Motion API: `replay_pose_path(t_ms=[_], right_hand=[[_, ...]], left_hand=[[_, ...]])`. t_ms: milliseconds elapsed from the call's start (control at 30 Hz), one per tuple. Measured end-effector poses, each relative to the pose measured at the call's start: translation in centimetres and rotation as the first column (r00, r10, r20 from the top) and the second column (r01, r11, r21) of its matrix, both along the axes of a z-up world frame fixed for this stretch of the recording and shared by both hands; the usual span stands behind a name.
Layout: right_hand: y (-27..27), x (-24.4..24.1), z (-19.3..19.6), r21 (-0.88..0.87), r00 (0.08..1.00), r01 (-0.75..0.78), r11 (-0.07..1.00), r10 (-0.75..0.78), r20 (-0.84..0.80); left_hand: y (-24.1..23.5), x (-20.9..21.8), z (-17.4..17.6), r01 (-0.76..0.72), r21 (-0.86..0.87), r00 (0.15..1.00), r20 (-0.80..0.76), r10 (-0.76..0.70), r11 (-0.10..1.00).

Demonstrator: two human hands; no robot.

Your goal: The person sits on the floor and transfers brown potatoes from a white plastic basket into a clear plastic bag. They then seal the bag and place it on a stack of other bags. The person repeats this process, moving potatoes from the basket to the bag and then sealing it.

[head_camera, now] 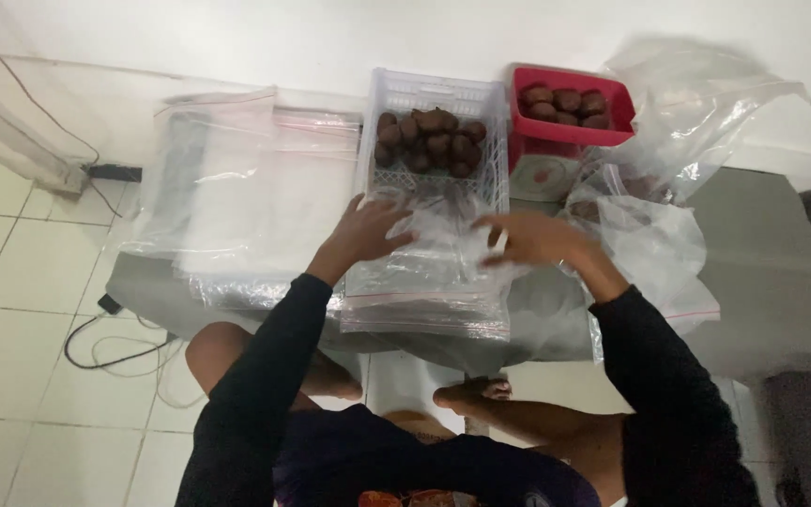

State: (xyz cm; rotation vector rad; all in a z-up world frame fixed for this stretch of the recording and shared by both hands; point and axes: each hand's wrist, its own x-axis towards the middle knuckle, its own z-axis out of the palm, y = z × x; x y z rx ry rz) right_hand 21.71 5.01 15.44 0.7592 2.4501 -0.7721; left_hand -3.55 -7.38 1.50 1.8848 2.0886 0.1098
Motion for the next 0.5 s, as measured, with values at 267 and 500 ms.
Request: replay_pose_path(t_ms=[267,500], right_hand=[[3.4,-3.5,-9.2,0.243,0.799,0.148,0.959,0.029,-0.601],[-1.6,-1.7,-9.0,0.228,0.985,-0.082,0.970,0.114,-0.131]], left_hand=[[-4.0,3.4,-0.8,-0.053,0.156,0.997,0.064,0.044,0.986],[-7.3,5.0,-2.2,0.052,0.463,0.993,-0.121,0.006,0.885]])
